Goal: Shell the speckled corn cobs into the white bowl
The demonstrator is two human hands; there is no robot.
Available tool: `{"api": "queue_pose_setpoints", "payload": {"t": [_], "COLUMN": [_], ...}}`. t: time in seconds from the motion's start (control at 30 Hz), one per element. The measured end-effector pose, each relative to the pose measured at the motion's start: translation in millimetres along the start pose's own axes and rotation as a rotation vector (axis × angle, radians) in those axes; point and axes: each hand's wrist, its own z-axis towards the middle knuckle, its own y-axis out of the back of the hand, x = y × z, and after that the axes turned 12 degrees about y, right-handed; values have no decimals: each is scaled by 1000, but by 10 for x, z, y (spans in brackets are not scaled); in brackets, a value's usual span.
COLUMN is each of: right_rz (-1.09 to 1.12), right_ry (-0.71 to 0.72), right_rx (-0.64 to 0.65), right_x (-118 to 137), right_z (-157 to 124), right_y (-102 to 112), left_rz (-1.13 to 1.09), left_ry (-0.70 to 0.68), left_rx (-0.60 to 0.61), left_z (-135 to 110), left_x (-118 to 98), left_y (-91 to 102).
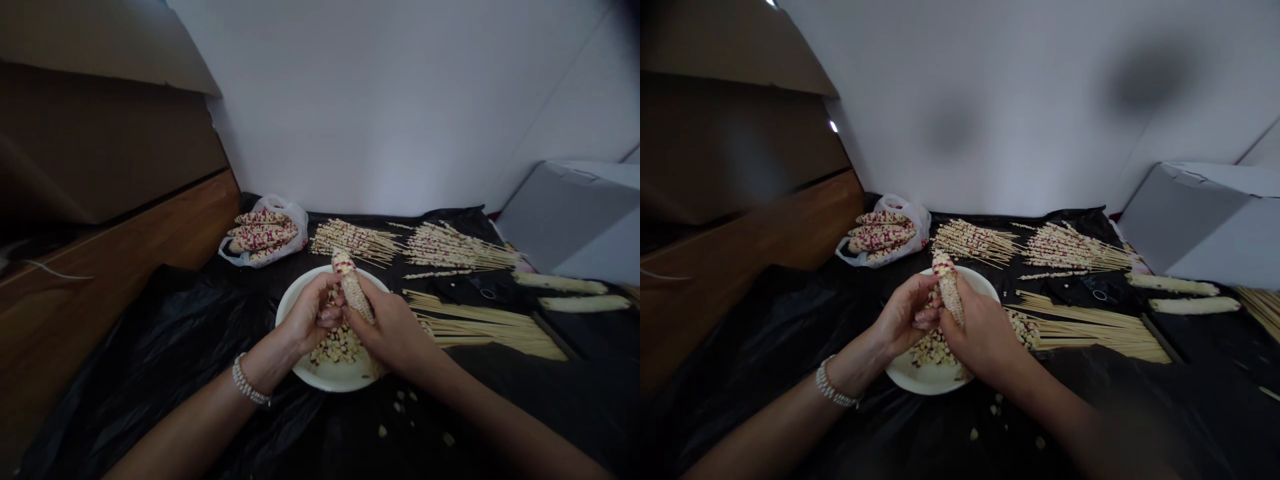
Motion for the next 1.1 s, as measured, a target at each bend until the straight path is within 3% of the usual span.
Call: {"api": "queue_pose_setpoints", "payload": {"t": [0.33,0.53,0.77,0.9,1.1], "right_rz": [-85,-82,18,9,-18], "right_ry": [35,29,38,34,-19], "right_rx": [13,-1,-23,-36,30], "right_x": [-15,-10,-26,-20,33], "right_z": [-18,-3,11,18,8], "right_y": [-46,-8,20,34,29], "left_rz": [56,70,294,306,238], "left_ry": [-33,-54,-190,-179,-138], "left_rx": [-70,-10,-81,-57,-131], "left_z": [18,20,37,42,56], "left_x": [34,44,80,78,74], "left_y": [27,28,6,0,23]}}
